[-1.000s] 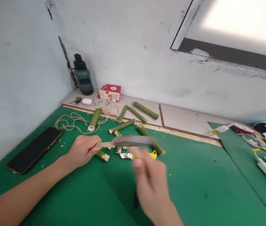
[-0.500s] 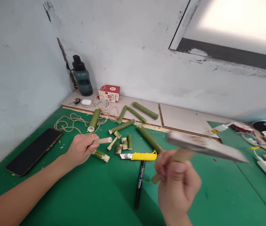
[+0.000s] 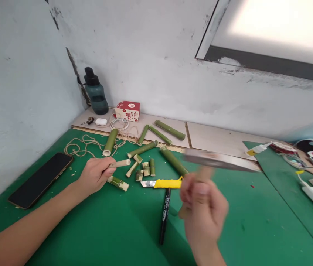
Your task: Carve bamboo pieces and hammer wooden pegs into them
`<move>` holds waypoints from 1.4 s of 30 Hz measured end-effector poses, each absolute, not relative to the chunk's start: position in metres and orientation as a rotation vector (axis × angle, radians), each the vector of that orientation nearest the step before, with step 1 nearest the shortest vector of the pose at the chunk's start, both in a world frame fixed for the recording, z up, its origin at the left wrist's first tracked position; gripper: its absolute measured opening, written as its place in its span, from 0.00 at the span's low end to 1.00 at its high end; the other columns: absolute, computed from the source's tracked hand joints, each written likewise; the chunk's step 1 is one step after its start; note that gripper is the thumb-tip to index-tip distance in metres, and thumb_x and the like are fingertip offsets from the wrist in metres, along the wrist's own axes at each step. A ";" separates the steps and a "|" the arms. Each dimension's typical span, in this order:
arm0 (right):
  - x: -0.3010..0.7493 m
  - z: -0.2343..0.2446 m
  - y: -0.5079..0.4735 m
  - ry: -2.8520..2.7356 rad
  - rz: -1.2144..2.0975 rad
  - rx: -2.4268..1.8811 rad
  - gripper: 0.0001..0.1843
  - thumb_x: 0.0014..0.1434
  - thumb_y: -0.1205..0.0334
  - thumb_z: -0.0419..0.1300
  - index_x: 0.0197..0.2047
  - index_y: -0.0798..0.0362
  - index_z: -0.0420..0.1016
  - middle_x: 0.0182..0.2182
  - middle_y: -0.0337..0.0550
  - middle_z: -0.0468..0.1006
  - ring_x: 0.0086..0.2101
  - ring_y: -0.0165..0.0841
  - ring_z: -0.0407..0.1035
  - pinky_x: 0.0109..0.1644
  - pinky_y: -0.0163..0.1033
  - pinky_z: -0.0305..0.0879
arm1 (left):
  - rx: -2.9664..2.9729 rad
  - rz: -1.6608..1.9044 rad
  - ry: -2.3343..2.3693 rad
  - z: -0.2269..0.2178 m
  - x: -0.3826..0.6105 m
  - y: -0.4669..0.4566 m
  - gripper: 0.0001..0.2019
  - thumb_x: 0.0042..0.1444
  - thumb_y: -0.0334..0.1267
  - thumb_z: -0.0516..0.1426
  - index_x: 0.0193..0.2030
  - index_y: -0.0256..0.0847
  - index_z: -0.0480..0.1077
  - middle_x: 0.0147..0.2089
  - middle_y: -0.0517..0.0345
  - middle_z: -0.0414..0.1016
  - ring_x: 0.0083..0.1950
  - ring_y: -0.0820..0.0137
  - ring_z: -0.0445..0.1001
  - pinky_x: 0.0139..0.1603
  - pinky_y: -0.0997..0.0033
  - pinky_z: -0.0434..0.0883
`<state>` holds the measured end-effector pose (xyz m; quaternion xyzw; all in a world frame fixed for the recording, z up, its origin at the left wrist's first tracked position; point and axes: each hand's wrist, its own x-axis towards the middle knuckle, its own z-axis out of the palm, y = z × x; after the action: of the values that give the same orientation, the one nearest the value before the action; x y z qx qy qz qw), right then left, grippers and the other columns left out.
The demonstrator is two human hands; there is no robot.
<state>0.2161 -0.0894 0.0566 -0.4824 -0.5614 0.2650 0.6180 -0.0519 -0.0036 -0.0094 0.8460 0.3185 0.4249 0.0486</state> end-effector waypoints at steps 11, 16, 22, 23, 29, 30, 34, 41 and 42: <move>0.215 0.061 -0.086 -1.167 0.673 -1.031 0.17 0.72 0.51 0.56 0.34 0.51 0.72 0.23 0.35 0.59 0.23 0.26 0.52 0.24 0.35 0.46 | 2.663 1.231 0.939 -0.004 -0.047 -0.007 0.18 0.76 0.46 0.45 0.37 0.41 0.67 0.26 0.63 0.70 0.23 0.75 0.65 0.27 0.72 0.59; 0.198 0.060 -0.089 -1.348 1.303 -1.103 0.22 0.60 0.47 0.70 0.52 0.49 0.76 0.24 0.30 0.56 0.22 0.24 0.46 0.23 0.32 0.46 | 2.723 1.121 0.930 0.000 -0.034 -0.022 0.20 0.73 0.56 0.48 0.46 0.40 0.68 0.28 0.62 0.75 0.26 0.71 0.74 0.30 0.70 0.63; 0.185 0.062 -0.093 -1.394 1.382 -1.079 0.12 0.64 0.51 0.67 0.38 0.51 0.81 0.26 0.38 0.74 0.24 0.27 0.60 0.26 0.34 0.56 | 2.666 1.020 0.867 -0.001 -0.033 -0.029 0.20 0.74 0.54 0.44 0.43 0.41 0.67 0.30 0.58 0.76 0.28 0.68 0.74 0.31 0.68 0.65; 0.186 0.061 -0.094 -1.393 1.360 -1.107 0.11 0.65 0.52 0.66 0.39 0.51 0.82 0.24 0.38 0.74 0.23 0.27 0.61 0.25 0.33 0.56 | 2.670 1.039 0.845 -0.002 -0.033 -0.029 0.20 0.75 0.53 0.44 0.39 0.42 0.66 0.29 0.59 0.75 0.27 0.68 0.73 0.30 0.68 0.64; 0.192 0.055 -0.093 -1.360 1.123 -1.221 0.13 0.66 0.53 0.65 0.38 0.53 0.85 0.17 0.36 0.72 0.18 0.25 0.60 0.21 0.32 0.56 | 2.646 0.949 0.875 0.000 -0.022 -0.031 0.24 0.75 0.53 0.43 0.30 0.42 0.62 0.21 0.64 0.67 0.19 0.73 0.64 0.22 0.68 0.54; 0.193 0.054 -0.093 -1.362 1.082 -1.231 0.12 0.65 0.53 0.65 0.38 0.53 0.85 0.17 0.36 0.72 0.18 0.26 0.62 0.21 0.32 0.57 | 2.628 0.908 0.887 0.002 -0.020 -0.031 0.25 0.75 0.54 0.43 0.30 0.42 0.62 0.21 0.64 0.67 0.19 0.73 0.64 0.22 0.68 0.54; 0.195 0.053 -0.092 -1.387 0.970 -1.244 0.12 0.65 0.53 0.66 0.38 0.53 0.85 0.16 0.36 0.72 0.17 0.27 0.63 0.20 0.32 0.58 | 2.567 0.779 0.914 0.009 -0.016 -0.032 0.27 0.74 0.57 0.40 0.28 0.42 0.59 0.19 0.64 0.65 0.18 0.72 0.63 0.21 0.67 0.49; 0.195 0.053 -0.089 -1.362 1.103 -1.245 0.14 0.63 0.50 0.67 0.39 0.54 0.83 0.16 0.35 0.71 0.18 0.28 0.63 0.21 0.33 0.59 | 2.498 0.817 0.947 0.008 -0.021 -0.037 0.26 0.74 0.57 0.43 0.31 0.41 0.62 0.22 0.64 0.69 0.20 0.73 0.65 0.23 0.68 0.51; 0.196 0.054 -0.089 -1.355 1.196 -1.220 0.15 0.62 0.49 0.68 0.41 0.54 0.83 0.16 0.35 0.71 0.18 0.28 0.64 0.21 0.33 0.58 | 2.498 0.831 0.928 0.008 -0.022 -0.039 0.24 0.75 0.55 0.43 0.35 0.41 0.65 0.24 0.63 0.72 0.22 0.72 0.68 0.24 0.69 0.54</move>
<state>0.1963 -0.0886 0.0540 -0.4962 -0.5510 0.4862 0.4624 -0.0217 -0.0392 0.0076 0.8812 0.3273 0.2933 0.1742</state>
